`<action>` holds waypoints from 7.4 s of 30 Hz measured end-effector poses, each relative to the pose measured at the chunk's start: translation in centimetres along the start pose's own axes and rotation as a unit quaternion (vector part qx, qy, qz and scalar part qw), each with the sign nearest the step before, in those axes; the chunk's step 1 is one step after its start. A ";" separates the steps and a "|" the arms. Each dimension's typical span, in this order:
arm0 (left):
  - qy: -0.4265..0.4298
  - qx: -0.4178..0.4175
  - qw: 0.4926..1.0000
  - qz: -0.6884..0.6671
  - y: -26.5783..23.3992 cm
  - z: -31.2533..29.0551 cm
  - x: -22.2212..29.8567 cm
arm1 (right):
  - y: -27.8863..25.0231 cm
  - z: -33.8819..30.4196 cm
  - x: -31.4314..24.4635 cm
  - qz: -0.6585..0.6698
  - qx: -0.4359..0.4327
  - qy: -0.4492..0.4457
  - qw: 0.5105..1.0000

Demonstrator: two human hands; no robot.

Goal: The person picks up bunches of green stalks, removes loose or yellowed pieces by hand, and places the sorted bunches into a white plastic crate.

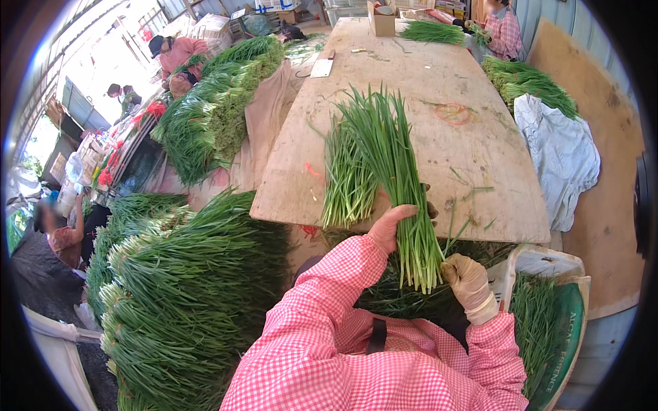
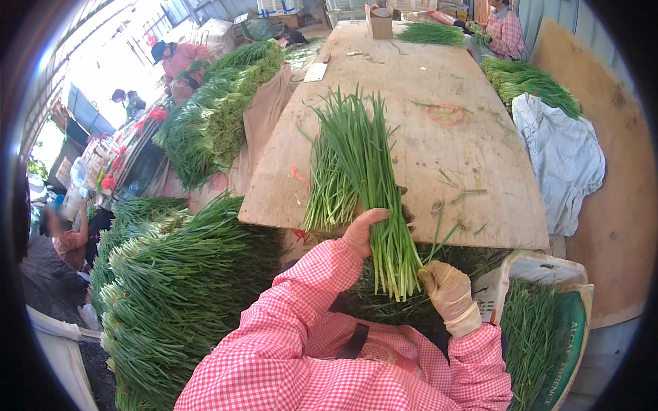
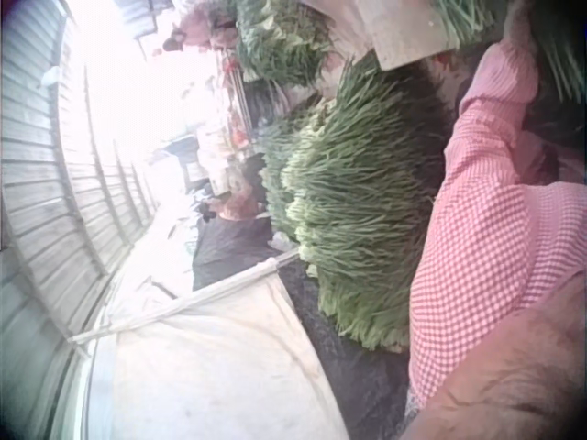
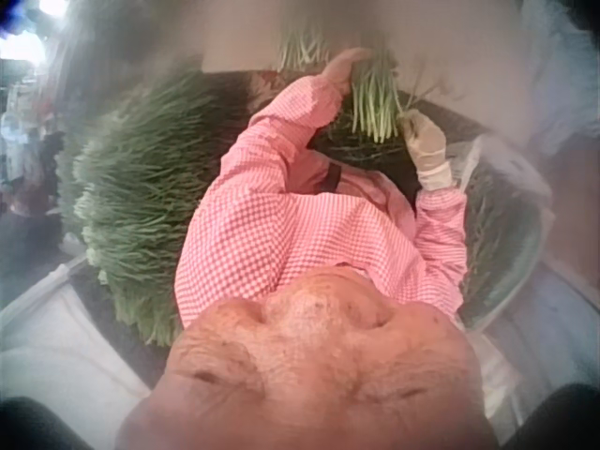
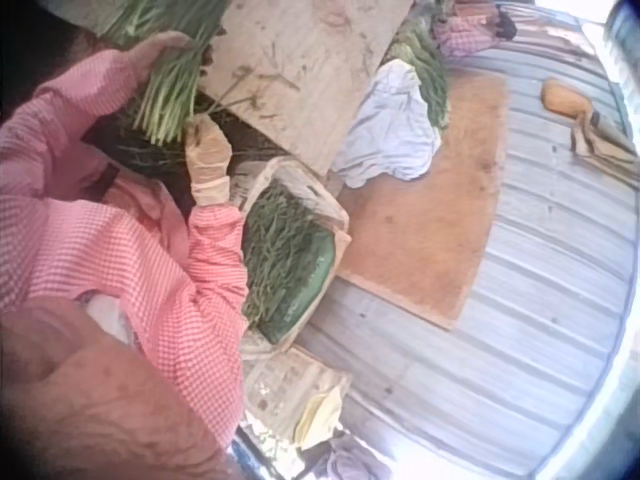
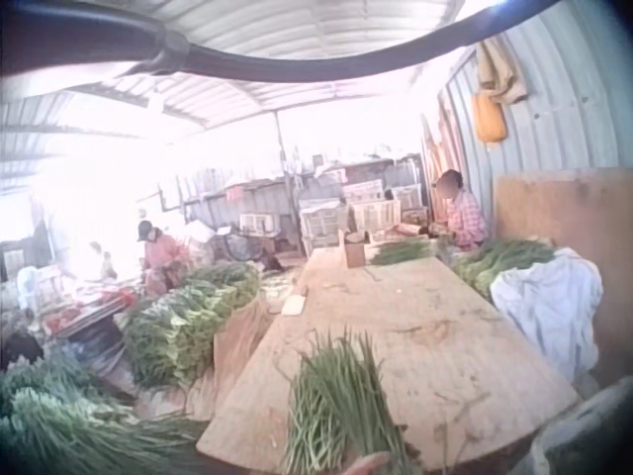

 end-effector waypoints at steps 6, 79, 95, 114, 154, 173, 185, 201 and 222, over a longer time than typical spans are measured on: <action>0.012 0.059 0.996 -0.068 -1.1 0.4 0.4 | -0.2 -0.2 0.4 0.004 -0.015 -0.001 1.000; -0.125 0.069 0.945 0.295 -1.7 0.2 -5.6 | 7.0 -0.8 2.4 0.663 -0.121 0.351 0.650; -0.186 0.111 0.946 0.242 -5.4 -1.9 -8.7 | 8.8 -0.2 2.2 0.532 -0.115 0.379 0.749; -0.337 0.075 0.933 0.104 -3.5 -4.1 -6.4 | 7.7 -3.0 0.0 0.652 -0.339 0.286 0.615; -0.194 0.062 0.963 0.177 -3.2 -9.3 -7.1 | -10.2 -8.1 -3.1 0.638 0.078 0.075 0.763; -0.059 -0.007 0.908 0.414 -3.0 -8.5 -7.4 | 3.5 -0.4 -0.2 0.433 0.109 0.271 0.852; -0.187 0.041 0.959 0.210 -3.4 -8.9 -7.0 | -3.3 -1.7 4.2 0.593 0.289 0.343 0.669; -0.138 -0.042 0.921 0.362 -2.4 -8.9 -7.5 | -13.4 0.7 -4.1 -0.204 0.299 -0.057 0.930; -0.184 -0.089 0.921 0.330 -2.3 -9.0 -8.0 | -11.2 3.7 -1.0 -0.167 0.063 0.064 0.982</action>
Point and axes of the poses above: each hand's wrist, its own z-axis towards the middle knuckle, its own y-axis out of the palm, x = y × z, the point moved 1 cm from there along z, towards the middle knuckle, and after that the axes turned 15 degrees about -z, right-handed, at the moved point
